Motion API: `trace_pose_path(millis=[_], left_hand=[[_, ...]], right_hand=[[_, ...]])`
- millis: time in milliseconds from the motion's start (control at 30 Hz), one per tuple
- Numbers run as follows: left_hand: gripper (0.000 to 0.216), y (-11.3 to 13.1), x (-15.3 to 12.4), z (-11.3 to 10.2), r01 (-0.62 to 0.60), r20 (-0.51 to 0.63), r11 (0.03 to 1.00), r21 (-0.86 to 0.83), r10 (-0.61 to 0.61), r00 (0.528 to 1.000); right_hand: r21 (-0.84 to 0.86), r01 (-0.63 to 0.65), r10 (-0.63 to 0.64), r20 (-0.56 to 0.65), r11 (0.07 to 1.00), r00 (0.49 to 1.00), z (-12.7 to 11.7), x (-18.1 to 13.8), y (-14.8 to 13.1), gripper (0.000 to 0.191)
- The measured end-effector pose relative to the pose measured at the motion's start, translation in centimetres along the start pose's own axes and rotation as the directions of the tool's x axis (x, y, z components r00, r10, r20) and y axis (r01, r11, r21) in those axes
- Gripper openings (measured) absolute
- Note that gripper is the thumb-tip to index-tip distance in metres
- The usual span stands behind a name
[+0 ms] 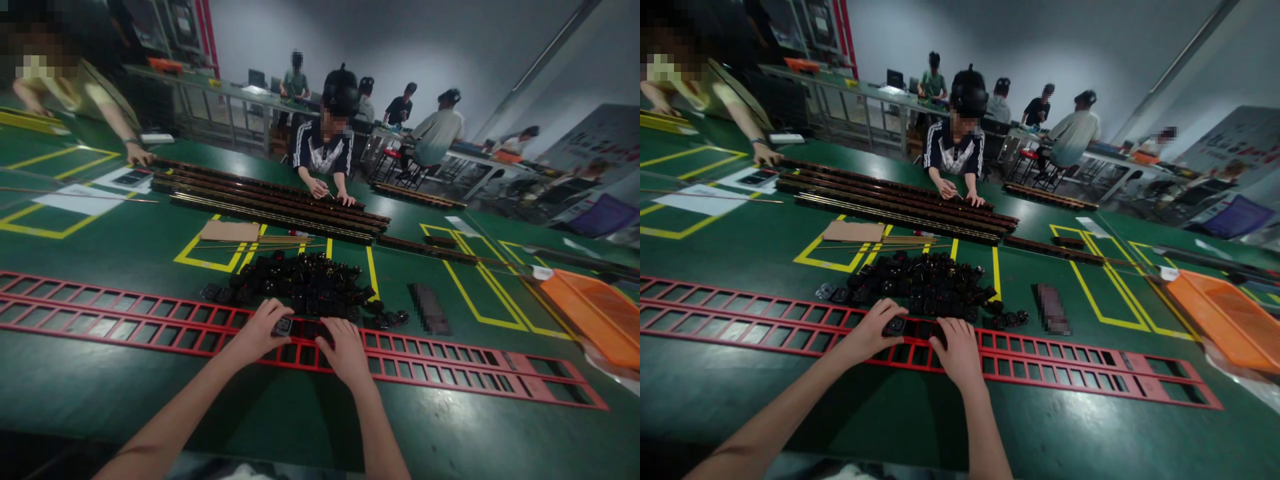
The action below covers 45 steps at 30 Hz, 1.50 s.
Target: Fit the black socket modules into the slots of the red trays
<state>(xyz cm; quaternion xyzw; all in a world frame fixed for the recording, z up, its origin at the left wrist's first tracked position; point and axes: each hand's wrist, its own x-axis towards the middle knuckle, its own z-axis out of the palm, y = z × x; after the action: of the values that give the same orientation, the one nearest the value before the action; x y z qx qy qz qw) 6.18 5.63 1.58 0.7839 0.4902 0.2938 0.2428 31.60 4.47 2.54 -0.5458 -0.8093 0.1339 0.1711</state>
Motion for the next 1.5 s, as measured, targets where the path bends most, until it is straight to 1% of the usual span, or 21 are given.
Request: trace_pose_path(millis=[167, 300, 367, 433, 500, 633, 700, 800, 933, 1100, 1233, 1333, 1500], left_hand=[[0.042, 0.4, 0.5, 0.7, -0.021, 0.018, 0.998, 0.058, 0.020, 1.000], [0.025, 0.8, 0.5, 0.6, -0.030, 0.005, 0.988, 0.150, 0.030, 1.000], [0.025, 1.0, 0.6, 0.6, -0.006, 0.020, 0.982, 0.189, 0.002, 1.000], [0.030, 1.1, 0.6, 0.7, 0.023, 0.039, 0.977, 0.214, -0.032, 0.999], [0.034, 1.3, 0.5, 0.7, 0.012, 0.058, 0.976, 0.219, -0.025, 0.998], [0.036, 1.6, 0.1, 0.3, -0.065, 0.109, 0.976, 0.208, 0.042, 0.993], [0.038, 1.6, 0.0, 0.1, -0.083, 0.136, 0.977, 0.194, 0.057, 0.989], [0.034, 1.4, 0.1, 0.2, -0.059, 0.118, 0.984, 0.171, 0.039, 0.992], [0.026, 0.7, 0.3, 1.1, -0.019, 0.079, 0.984, 0.179, 0.004, 0.997], [0.034, 0.7, 0.5, 1.2, -0.031, 0.099, 0.975, 0.221, 0.009, 0.995], [0.040, 1.0, 0.7, 0.9, -0.064, 0.103, 0.975, 0.215, 0.043, 0.994], [0.042, 1.0, 0.8, 0.9, -0.075, 0.081, 0.981, 0.179, 0.061, 0.995], [0.041, 1.0, 0.5, 1.1, -0.107, 0.037, 0.994, 0.019, 0.106, 0.994]], right_hand=[[0.012, 0.021, -0.020, -0.011, 1.000, 1.000, 0.0, 0.0, -0.1, 0.037], [0.010, 0.010, -0.009, -0.024, 1.000, 1.000, 0.1, 0.0, -0.2, 0.036], [0.005, 0.005, -0.005, -0.021, 1.000, 1.000, 0.0, 0.0, -0.3, 0.036], [0.007, 0.001, -0.001, -0.018, 1.000, 1.000, -0.1, -0.1, -0.4, 0.037], [0.018, -0.001, 0.002, -0.021, 1.000, 1.000, -0.2, -0.1, -0.5, 0.037], [0.069, -0.003, 0.005, -0.031, 0.998, 1.000, -0.2, -0.1, -0.3, 0.040], [0.101, -0.005, 0.009, -0.034, 0.995, 0.999, -0.1, -0.1, -0.1, 0.042], [0.125, -0.002, 0.008, -0.045, 0.992, 0.999, -0.1, -0.1, 0.0, 0.042], [0.123, 0.001, 0.006, -0.053, 0.992, 0.999, -0.1, 0.0, -0.1, 0.040], [0.117, -0.009, 0.014, -0.045, 0.993, 0.999, 0.1, 0.2, 0.1, 0.037], [0.119, -0.006, 0.011, -0.045, 0.993, 0.999, 0.1, 0.2, 0.2, 0.038], [0.125, -0.002, 0.008, -0.048, 0.992, 0.999, 0.0, 0.2, 0.2, 0.038], [0.112, -0.013, 0.018, -0.050, 0.994, 0.999, 0.0, 0.3, 0.2, 0.035]])
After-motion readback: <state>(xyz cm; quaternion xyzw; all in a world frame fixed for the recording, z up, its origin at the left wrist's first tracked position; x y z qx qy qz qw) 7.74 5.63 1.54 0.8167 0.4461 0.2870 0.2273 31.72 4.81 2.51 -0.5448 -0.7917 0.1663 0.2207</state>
